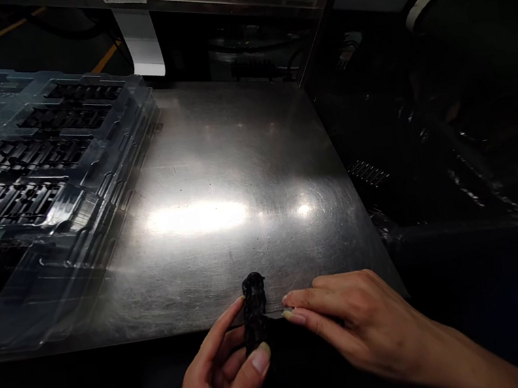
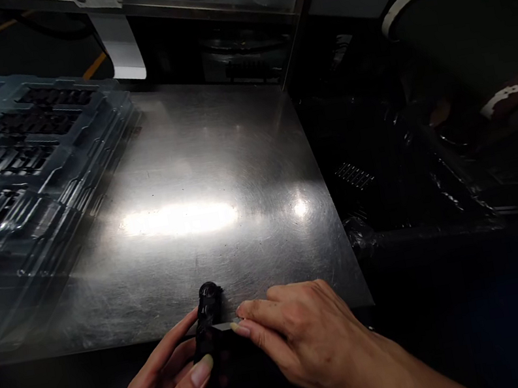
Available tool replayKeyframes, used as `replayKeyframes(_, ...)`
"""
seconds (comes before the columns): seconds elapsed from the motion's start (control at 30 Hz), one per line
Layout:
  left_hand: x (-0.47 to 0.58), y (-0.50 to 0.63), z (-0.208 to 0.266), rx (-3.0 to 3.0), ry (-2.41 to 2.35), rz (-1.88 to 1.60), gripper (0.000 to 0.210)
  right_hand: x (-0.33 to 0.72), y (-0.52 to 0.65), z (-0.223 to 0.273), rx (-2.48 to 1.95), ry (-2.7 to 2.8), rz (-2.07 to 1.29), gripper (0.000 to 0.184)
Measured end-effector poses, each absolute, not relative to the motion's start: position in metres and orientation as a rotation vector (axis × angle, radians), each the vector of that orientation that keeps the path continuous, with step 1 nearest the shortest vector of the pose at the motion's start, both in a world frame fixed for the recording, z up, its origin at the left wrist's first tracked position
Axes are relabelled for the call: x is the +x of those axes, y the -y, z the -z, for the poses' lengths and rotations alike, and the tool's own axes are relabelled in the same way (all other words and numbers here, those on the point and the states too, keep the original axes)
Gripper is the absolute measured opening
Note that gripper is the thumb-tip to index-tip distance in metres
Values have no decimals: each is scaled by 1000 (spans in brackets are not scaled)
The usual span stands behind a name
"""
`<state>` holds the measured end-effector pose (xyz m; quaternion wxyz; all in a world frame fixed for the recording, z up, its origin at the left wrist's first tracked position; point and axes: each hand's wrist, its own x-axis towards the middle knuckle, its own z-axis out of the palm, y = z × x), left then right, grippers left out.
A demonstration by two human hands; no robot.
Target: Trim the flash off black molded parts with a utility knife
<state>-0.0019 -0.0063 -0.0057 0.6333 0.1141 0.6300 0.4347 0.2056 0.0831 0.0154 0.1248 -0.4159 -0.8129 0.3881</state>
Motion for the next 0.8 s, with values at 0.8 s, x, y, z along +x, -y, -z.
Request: replayKeyframes(0.8, 2, 10, 7, 250, -1423, -1033, 64, 200, -71, -26, -1381, 2630, -708, 28)
